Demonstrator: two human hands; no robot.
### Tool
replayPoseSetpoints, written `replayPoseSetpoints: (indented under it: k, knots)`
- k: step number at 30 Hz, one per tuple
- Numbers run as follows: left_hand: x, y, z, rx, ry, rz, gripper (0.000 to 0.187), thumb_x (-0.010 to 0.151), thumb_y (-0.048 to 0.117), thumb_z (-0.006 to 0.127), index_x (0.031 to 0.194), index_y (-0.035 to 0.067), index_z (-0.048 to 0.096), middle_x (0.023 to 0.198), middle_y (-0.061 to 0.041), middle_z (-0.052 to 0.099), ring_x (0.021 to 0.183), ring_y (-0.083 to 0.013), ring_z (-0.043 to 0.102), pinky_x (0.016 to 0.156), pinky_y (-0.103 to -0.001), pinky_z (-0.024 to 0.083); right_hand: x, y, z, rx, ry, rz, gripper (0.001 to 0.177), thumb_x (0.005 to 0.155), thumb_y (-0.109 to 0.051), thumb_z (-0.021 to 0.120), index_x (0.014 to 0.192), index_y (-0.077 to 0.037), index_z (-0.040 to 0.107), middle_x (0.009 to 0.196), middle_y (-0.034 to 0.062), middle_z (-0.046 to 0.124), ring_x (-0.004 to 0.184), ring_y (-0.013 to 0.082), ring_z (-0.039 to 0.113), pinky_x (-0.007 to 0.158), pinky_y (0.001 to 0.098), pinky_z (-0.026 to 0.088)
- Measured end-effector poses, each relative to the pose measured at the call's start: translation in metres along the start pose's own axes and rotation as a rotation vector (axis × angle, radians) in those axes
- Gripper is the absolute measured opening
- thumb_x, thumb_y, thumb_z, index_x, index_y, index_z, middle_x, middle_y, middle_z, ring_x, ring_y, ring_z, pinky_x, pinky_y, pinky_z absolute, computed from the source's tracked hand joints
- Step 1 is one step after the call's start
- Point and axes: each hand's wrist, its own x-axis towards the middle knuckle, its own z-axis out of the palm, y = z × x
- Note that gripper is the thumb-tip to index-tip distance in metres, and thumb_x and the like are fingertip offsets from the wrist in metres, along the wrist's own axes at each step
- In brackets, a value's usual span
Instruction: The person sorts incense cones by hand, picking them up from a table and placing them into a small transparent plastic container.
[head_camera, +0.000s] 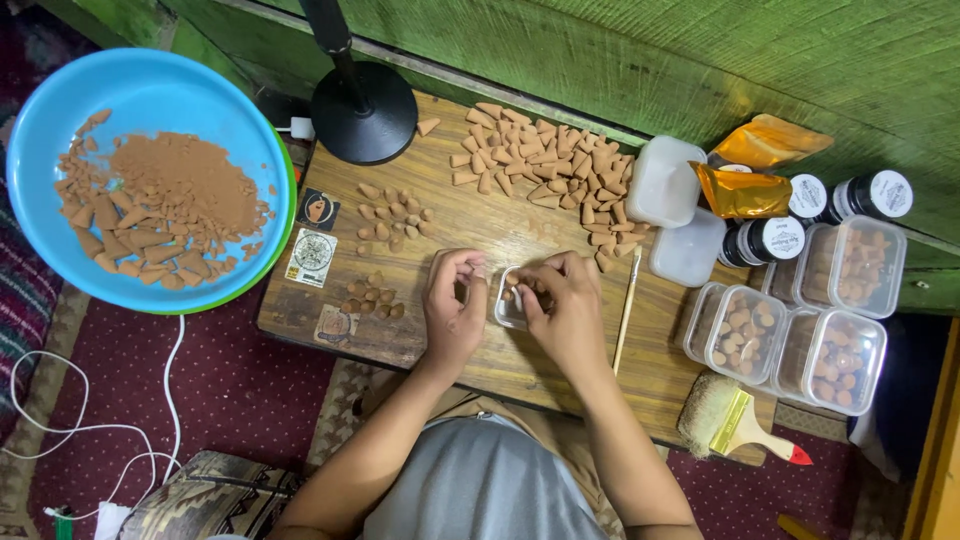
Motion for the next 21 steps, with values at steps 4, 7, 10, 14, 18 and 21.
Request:
replayPoseSetpoints:
  k: [4,7,10,14,18,21]
  knots:
    - [0.006,0.011,-0.012,0.017,0.023,0.032,0.022,0.088,-0.007,0.061,0.105,0.005,0.067,0.092,-0.008,0.062,0.077,-0.0223,0.065,0.07,-0.03,0.054,0.003,-0.007,0.004,-0.015,0.014,-0.03,0.02,0.079,-0.018,0.083,0.098,-0.018,0.078,0.092,0.0039,0.058,0.091,0.0282,0.059,0.084,0.0408,0.05]
    - [0.01,0.019,-0.027,0.042,0.047,0.067,0.02,0.088,-0.008,0.061,0.104,0.004,0.066,0.09,-0.009,0.061,0.075,-0.0244,0.065,0.069,-0.031,0.055,0.009,-0.023,0.007,0.026,0.0,-0.075,0.018,0.081,-0.018,0.081,0.099,-0.017,0.078,0.095,0.0064,0.059,0.093,0.0308,0.059,0.086,0.0427,0.05]
    - [0.013,0.019,-0.045,0.066,0.078,0.091,0.02,0.088,-0.008,0.061,0.104,0.004,0.066,0.091,-0.009,0.061,0.075,-0.0248,0.064,0.069,-0.032,0.056,0.014,-0.039,0.015,0.02,-0.012,-0.112,0.018,0.082,-0.018,0.081,0.1,-0.016,0.077,0.095,0.0073,0.059,0.093,0.0315,0.059,0.085,0.0436,0.05]
    - [0.02,0.015,-0.077,0.107,0.147,0.1,0.019,0.09,-0.006,0.061,0.105,0.004,0.066,0.09,-0.009,0.061,0.076,-0.0253,0.064,0.07,-0.033,0.055,0.021,-0.058,0.034,0.038,-0.036,-0.146,0.018,0.083,-0.017,0.081,0.1,-0.015,0.076,0.097,0.0066,0.06,0.094,0.0301,0.059,0.086,0.0429,0.05]
    - [0.027,0.002,-0.116,0.197,0.241,0.111,0.018,0.089,-0.005,0.063,0.104,0.005,0.066,0.092,-0.008,0.062,0.078,-0.0254,0.064,0.072,-0.035,0.054,0.025,-0.077,0.055,0.034,-0.077,-0.205,0.017,0.084,-0.018,0.08,0.1,-0.014,0.076,0.097,0.0082,0.06,0.093,0.0313,0.059,0.086,0.0434,0.05]
    - [0.03,-0.014,-0.144,0.257,0.294,0.115,0.02,0.089,-0.005,0.063,0.104,0.007,0.067,0.09,-0.006,0.063,0.077,-0.024,0.064,0.072,-0.033,0.054,0.027,-0.088,0.075,0.027,-0.111,-0.235,0.017,0.085,-0.02,0.079,0.101,-0.015,0.076,0.098,0.0073,0.061,0.094,0.0303,0.06,0.086,0.0423,0.051]
